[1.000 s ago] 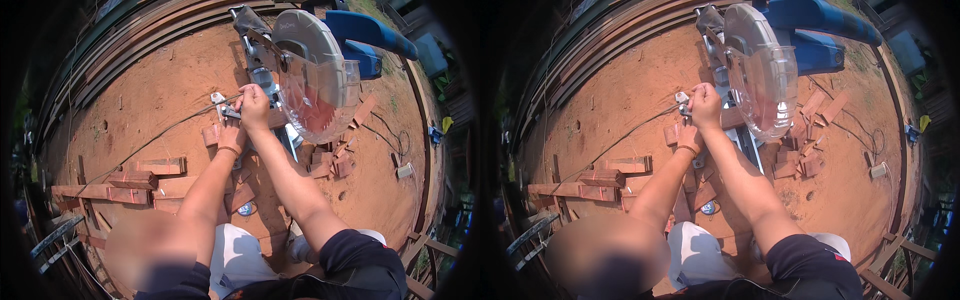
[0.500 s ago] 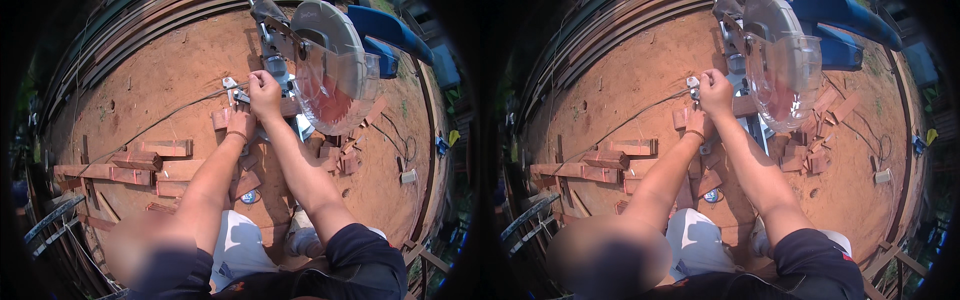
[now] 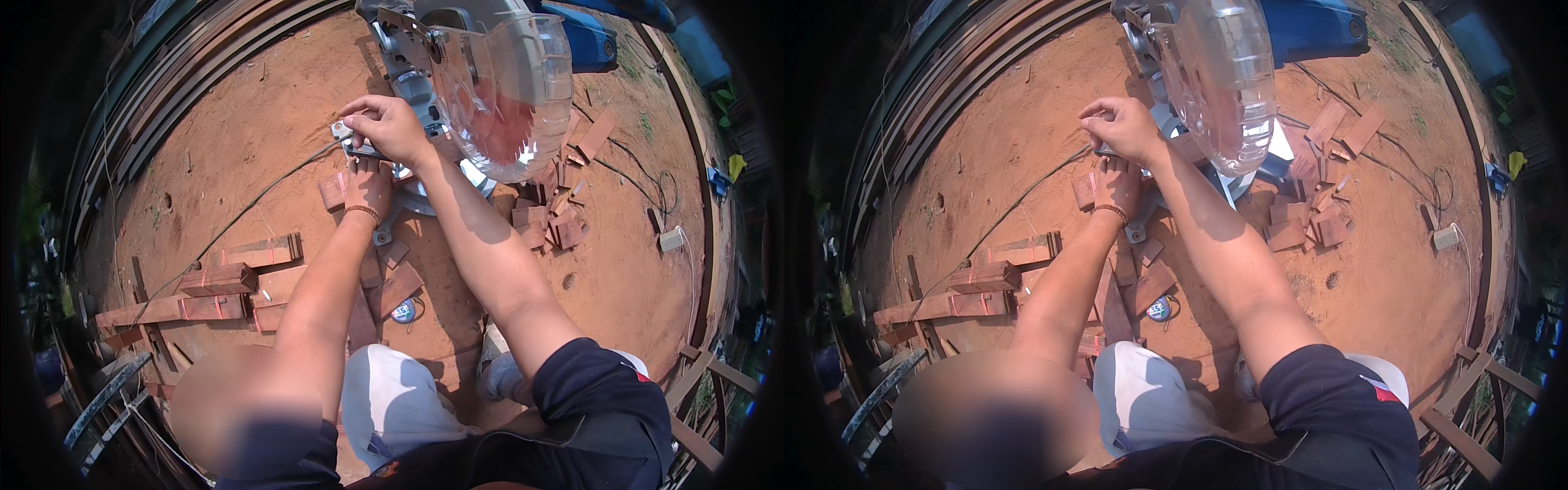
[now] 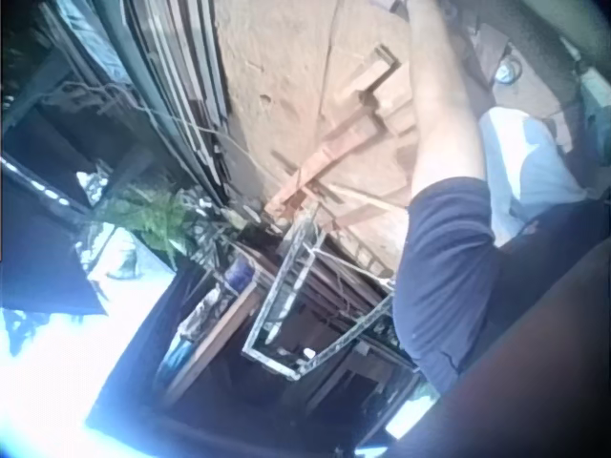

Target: The person uses a miter saw to cut small wooden planks one at a time. They position each plank on the saw, lower the blade to cut, then remove the cut piece and repeat the process with the next plank.

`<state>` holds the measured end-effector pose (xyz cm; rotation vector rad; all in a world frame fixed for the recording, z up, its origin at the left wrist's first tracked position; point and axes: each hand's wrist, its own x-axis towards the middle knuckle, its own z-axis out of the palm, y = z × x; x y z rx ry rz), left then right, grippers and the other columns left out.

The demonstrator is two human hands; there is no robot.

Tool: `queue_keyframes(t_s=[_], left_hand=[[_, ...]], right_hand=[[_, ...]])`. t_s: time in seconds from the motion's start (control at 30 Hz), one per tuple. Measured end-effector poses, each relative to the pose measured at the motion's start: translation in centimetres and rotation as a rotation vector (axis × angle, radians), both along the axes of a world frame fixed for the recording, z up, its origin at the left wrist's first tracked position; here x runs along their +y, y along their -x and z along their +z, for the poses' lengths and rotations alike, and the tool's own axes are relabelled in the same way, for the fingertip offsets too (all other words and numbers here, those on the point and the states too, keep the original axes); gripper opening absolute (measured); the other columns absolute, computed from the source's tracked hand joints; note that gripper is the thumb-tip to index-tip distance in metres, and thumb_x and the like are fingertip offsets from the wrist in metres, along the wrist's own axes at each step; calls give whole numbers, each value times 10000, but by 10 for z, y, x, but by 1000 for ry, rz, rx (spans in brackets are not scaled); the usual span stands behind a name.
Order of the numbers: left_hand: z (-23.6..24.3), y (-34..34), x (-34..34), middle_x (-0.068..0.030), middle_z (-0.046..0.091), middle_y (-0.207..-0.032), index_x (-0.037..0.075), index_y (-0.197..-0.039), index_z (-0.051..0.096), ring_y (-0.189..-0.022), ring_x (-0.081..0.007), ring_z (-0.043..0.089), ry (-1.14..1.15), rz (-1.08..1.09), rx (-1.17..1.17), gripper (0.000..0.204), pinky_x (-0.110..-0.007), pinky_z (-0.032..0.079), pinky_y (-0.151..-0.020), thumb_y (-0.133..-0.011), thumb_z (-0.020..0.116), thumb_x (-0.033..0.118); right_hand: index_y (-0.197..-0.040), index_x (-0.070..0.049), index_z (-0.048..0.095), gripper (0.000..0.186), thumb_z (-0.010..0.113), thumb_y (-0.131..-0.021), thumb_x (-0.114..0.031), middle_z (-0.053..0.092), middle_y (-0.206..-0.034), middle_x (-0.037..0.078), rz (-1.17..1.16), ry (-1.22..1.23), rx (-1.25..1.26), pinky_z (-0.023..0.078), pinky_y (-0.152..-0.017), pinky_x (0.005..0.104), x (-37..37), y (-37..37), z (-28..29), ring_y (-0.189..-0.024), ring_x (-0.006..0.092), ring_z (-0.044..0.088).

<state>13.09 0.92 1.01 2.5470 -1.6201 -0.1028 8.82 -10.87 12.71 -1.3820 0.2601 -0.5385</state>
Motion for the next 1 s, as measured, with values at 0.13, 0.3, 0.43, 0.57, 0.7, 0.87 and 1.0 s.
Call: queue_keyframes(t_s=[0.13, 0.3, 0.43, 0.57, 0.7, 0.87, 1.0], left_hand=[[3, -8, 7, -185, 646, -1305, 85, -1173, 715, -1331, -333, 537, 13, -26, 107, 288, -523, 350, -1184, -940, 653, 241], [10, -19, 7, -173, 654, -1309, 101, -1152, 741, -1320, -320, 554, 19, -106, 77, 266, -491, 374, -1147, -938, 637, 219], [9, -17, 5, -180, 650, -1318, 106, -1223, 713, -1332, -323, 550, -179, -110, -28, 315, -489, 378, -1142, -930, 639, 194], [4, -14, 7, -185, 629, -1406, 76, -1231, 689, -1343, -333, 571, -25, -69, -52, 360, -539, 340, -1204, -880, 665, 150], [-2, -18, 3, -210, 648, -1346, 75, -1354, 574, -1337, -354, 569, -90, -90, -18, 480, -531, 399, -1142, -888, 664, 146], [-4, -18, 2, -241, 694, -1214, 70, -1291, 619, -1173, -389, 671, -58, -92, -11, 420, -515, 448, -1071, -876, 665, 110], [0, -11, 7, -246, 741, -1045, 61, -1224, 656, -1029, -406, 722, 10, -105, -103, 330, -500, 504, -1012, -902, 633, 129]], right_hand=[[-973, -4, 732, 171, 694, -952, -169, 730, -703, 96, -532, 319, 135, 547, -606, 336, 29, -4, 3, -600, 186, 691], [-943, -23, 718, 171, 678, -945, -190, 725, -694, 119, -513, 449, 58, 558, -621, 368, 30, -8, -12, -619, 246, 714], [-1033, -18, 697, 238, 732, -916, -222, 716, -791, 144, -541, 522, 93, 552, -708, 421, 19, -8, -17, -764, 299, 713], [-1224, 6, 581, 463, 731, -962, -346, 635, -1100, 196, -633, 648, 13, 477, -937, 461, 35, 61, -45, -1041, 354, 619], [-1085, -17, 612, 299, 726, -911, -231, 616, -1120, 166, -333, 816, 532, 460, -959, 482, 40, 138, -113, -1088, 368, 580], [-1110, -43, 635, 304, 727, -851, -173, 599, -1211, 148, -290, 1122, 676, 448, -973, 491, 27, 132, -158, -1173, 355, 547], [-1354, -22, 597, 557, 734, -849, -213, 549, -1370, 176, -274, 1174, 641, 387, -1118, 528, 42, 141, -154, -1352, 362, 477]])
